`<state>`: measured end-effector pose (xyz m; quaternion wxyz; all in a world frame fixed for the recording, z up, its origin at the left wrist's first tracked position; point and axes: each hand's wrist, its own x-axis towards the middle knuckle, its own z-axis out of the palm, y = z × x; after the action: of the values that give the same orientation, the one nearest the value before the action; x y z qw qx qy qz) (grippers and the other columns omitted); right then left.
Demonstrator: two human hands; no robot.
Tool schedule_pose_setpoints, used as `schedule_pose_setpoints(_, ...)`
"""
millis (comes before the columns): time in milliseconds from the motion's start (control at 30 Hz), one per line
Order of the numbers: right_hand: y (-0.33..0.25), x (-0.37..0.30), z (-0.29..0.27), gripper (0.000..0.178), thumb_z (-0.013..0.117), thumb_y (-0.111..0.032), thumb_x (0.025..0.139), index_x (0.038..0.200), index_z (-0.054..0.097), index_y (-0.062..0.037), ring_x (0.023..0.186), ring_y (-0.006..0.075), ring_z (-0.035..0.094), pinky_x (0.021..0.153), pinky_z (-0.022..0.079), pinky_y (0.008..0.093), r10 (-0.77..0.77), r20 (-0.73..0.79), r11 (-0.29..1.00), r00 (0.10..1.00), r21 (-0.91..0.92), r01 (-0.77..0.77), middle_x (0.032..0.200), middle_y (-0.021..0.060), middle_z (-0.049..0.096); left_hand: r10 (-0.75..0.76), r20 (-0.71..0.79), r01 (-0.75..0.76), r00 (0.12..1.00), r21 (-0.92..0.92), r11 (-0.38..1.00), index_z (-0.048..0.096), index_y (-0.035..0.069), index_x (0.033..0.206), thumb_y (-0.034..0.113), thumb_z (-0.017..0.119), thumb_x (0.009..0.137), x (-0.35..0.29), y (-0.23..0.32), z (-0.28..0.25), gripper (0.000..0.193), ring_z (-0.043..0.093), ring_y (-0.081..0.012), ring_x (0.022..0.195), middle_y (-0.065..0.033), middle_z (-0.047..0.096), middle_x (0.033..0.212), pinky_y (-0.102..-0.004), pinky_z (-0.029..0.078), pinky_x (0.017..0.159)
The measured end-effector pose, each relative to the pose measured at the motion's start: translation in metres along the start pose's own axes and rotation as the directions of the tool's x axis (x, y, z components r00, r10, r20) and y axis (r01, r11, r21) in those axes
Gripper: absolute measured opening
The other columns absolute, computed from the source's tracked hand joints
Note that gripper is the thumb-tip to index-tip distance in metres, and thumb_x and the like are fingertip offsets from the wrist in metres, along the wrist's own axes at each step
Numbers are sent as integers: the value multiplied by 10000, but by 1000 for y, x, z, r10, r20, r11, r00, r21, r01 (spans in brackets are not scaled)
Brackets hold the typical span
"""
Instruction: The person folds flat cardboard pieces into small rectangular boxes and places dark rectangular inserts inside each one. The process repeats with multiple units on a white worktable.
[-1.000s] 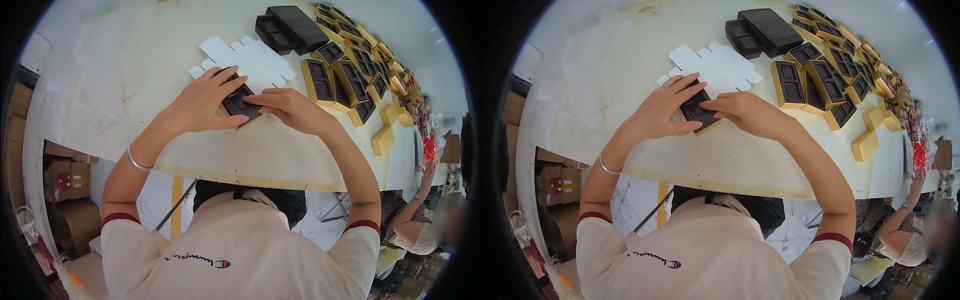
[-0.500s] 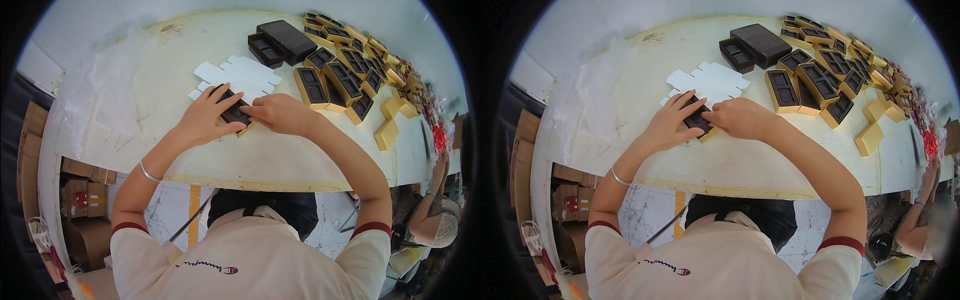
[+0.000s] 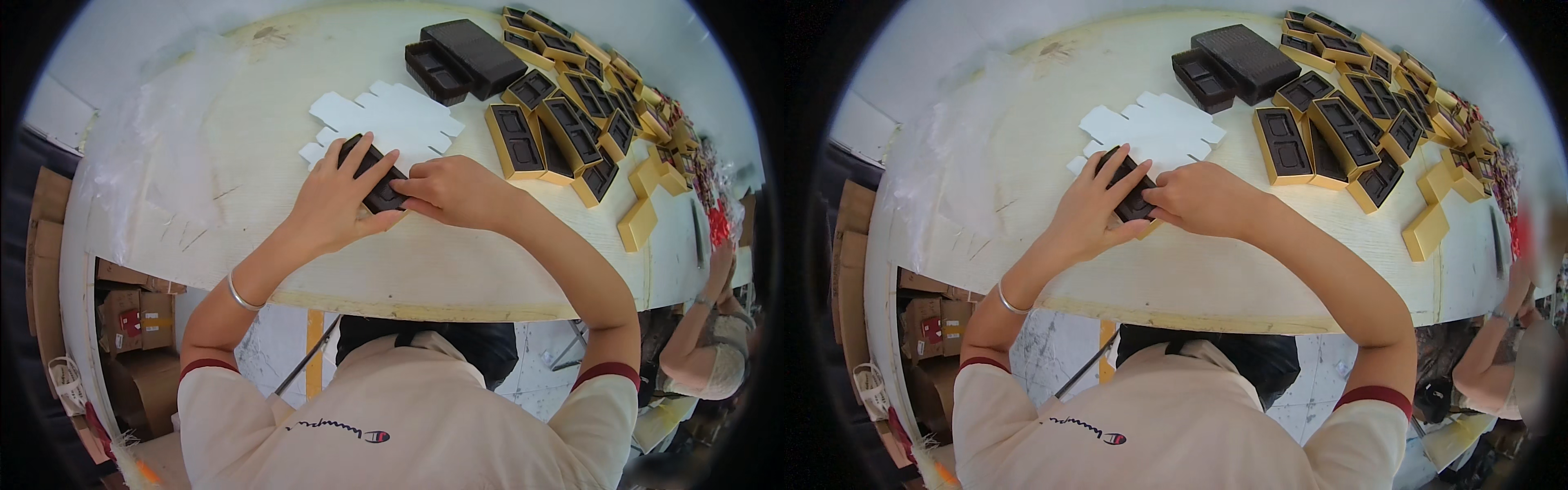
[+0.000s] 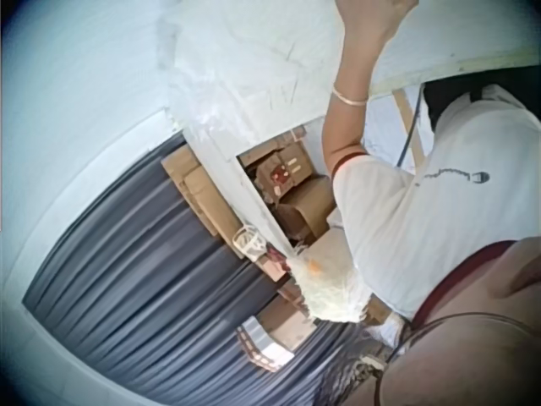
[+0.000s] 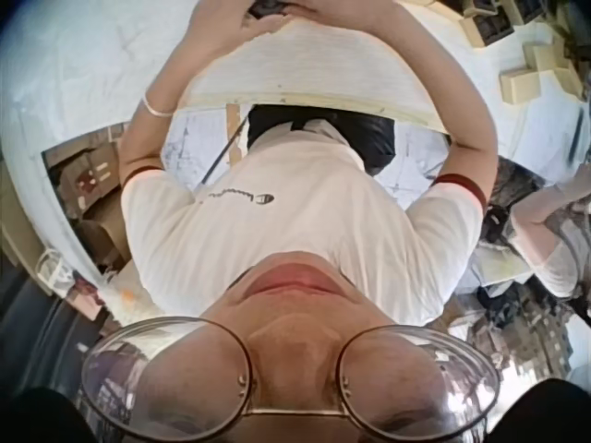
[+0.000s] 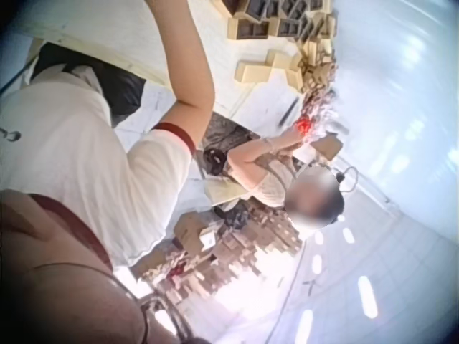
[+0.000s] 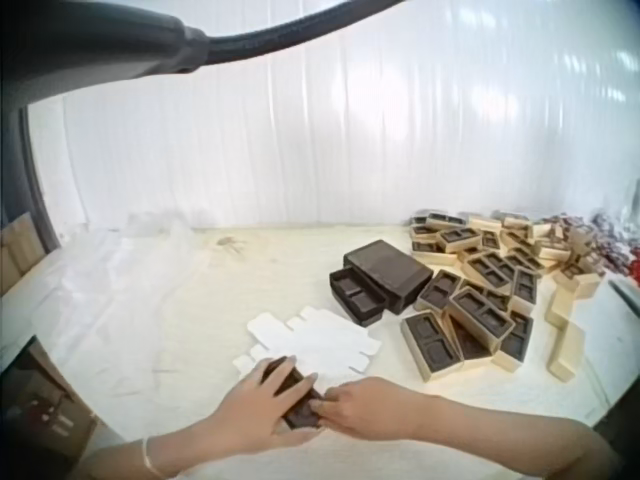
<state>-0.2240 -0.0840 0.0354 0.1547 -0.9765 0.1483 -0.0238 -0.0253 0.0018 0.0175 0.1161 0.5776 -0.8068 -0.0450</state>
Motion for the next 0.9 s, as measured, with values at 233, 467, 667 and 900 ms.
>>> schedule_pose_setpoints(233, -28, -21, 51, 730, 544, -547, 840, 1254, 524, 53, 1293, 335, 387, 994, 381, 432, -26, -304, 918, 952, -385, -98, 1380, 234, 424, 54, -51, -45, 997, 172, 984, 319, 114, 1455, 460, 605, 830, -12, 4, 11, 770, 205, -409, 1381, -223, 233, 1494, -609, 151, 1085)
schedule_pose_setpoints(467, -24, -25, 49, 638, 646, -422, 816, 1256, 513, 21, 1256, 366, 418, 996, 384, 453, 51, -516, 999, 855, 28, -43, 1369, 222, 428, 197, 74, -193, 978, -66, 979, 355, 144, 1443, 420, 657, 795, 1, -15, -30, 767, 190, -381, 1400, -159, 278, 1497, -583, 139, 1113)
schedule_pose_setpoints(667, -32, -15, 69, 520, 708, -253, 782, 1197, 551, 18, 1219, 400, 443, 995, 394, 454, 63, -518, 997, 853, 0, -73, 1353, 247, 428, 225, -1, -224, 974, -95, 970, 494, 120, 1321, 271, 835, 588, 10, -48, -9, 823, 406, -357, 1229, -109, 479, 1275, -504, 245, 1112)
schedule_pose_setpoints(900, -23, -42, 50, 398, 679, -34, 759, 1150, 608, -16, 1221, 410, 449, 1000, 399, 446, 124, -545, 961, 829, 273, 36, 1345, 247, 442, 144, -78, -155, 986, -152, 976, 577, 69, 1153, 269, 866, 488, 6, -24, -4, 752, 503, -335, 1020, -97, 540, 1014, -496, 294, 1082)
